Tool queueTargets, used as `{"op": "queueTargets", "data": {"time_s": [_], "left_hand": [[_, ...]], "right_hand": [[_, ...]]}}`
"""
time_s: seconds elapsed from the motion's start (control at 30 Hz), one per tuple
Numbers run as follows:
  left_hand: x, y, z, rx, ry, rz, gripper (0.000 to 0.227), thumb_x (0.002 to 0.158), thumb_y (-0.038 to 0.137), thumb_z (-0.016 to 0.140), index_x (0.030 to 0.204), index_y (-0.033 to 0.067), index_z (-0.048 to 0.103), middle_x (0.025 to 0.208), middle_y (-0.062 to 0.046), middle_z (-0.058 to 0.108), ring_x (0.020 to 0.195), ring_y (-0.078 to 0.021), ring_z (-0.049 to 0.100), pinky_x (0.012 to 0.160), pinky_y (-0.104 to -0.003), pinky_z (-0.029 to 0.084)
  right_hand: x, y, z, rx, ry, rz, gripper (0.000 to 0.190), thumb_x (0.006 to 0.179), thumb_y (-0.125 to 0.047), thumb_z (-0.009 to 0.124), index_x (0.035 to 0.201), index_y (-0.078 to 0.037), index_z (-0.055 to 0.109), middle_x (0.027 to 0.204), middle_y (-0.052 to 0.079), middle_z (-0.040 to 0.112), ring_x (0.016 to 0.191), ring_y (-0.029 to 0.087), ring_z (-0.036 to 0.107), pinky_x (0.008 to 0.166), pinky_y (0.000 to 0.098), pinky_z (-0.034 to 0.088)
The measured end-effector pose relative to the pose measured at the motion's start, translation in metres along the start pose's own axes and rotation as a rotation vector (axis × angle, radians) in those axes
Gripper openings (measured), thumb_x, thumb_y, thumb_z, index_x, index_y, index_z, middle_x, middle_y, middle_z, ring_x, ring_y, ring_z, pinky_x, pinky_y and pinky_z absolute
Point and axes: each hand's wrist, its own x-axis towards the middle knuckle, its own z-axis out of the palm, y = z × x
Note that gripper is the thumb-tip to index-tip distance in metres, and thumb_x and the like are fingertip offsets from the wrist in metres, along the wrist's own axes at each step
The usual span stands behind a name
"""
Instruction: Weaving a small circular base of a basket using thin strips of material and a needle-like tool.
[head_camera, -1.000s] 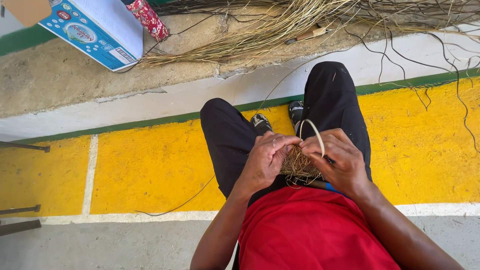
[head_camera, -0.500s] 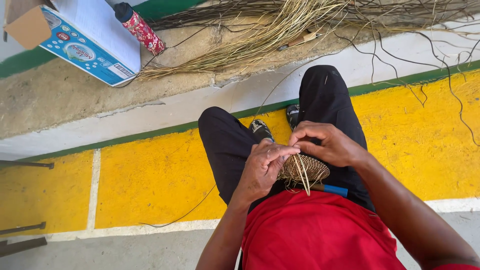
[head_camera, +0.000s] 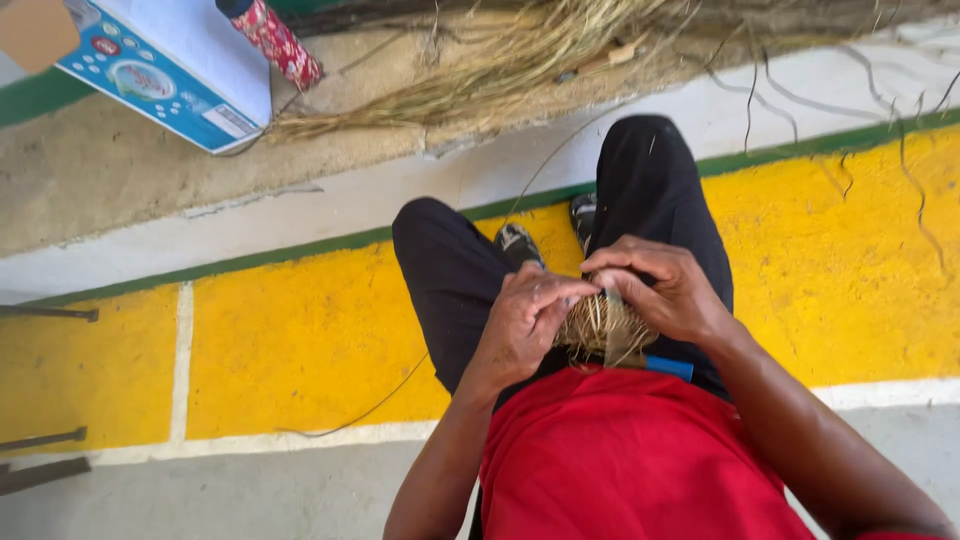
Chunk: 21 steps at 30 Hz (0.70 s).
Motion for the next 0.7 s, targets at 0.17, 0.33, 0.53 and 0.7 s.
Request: {"op": "queueTargets", "data": {"time_s": [0.17, 0.33, 0.53, 0.7], "left_hand": [[0.003, 0.001, 0.004, 0.014, -0.014, 0.073, 0.020, 0.103, 0.012, 0.061, 0.116, 0.0163, 0.075, 0.095, 0.000, 0.073, 0.095, -0.0183, 0.062, 0.092, -0.034, 0.043], [0.003, 0.002, 0.010, -0.014, 0.015, 0.067, 0.017, 0.102, 0.016, 0.063, 0.114, 0.0160, 0.076, 0.100, 0.000, 0.076, 0.097, -0.0183, 0.064, 0.094, -0.035, 0.044], [0.002, -0.002, 0.014, -0.002, 0.002, 0.016, 0.015, 0.100, 0.013, 0.065, 0.109, 0.0138, 0.078, 0.097, -0.001, 0.077, 0.092, -0.0177, 0.064, 0.091, -0.034, 0.043], [0.003, 0.000, 0.011, -0.115, -0.012, -0.061, 0.013, 0.101, 0.016, 0.064, 0.110, 0.0133, 0.073, 0.094, -0.002, 0.075, 0.091, -0.0182, 0.066, 0.091, -0.035, 0.047]], "right_hand": [[0.029, -0.016, 0.013, -0.036, 0.193, 0.029, 0.015, 0.108, -0.017, 0.057, 0.109, -0.004, 0.065, 0.091, 0.006, 0.071, 0.081, 0.014, 0.069, 0.071, 0.0271, 0.057], [0.106, -0.009, 0.026, 0.232, 0.249, 0.147, 0.014, 0.107, -0.017, 0.057, 0.102, -0.004, 0.059, 0.065, 0.001, 0.053, 0.051, 0.009, 0.050, 0.045, 0.0276, 0.041], [0.141, -0.005, 0.047, 0.116, 0.325, -0.222, 0.011, 0.113, -0.010, 0.056, 0.103, -0.005, 0.059, 0.084, 0.000, 0.051, 0.066, 0.007, 0.047, 0.057, 0.0286, 0.041], [0.150, -0.015, 0.019, 0.014, 0.325, -0.240, 0.010, 0.110, -0.010, 0.060, 0.102, -0.007, 0.065, 0.084, -0.001, 0.059, 0.064, 0.006, 0.050, 0.053, 0.0251, 0.044]]}}
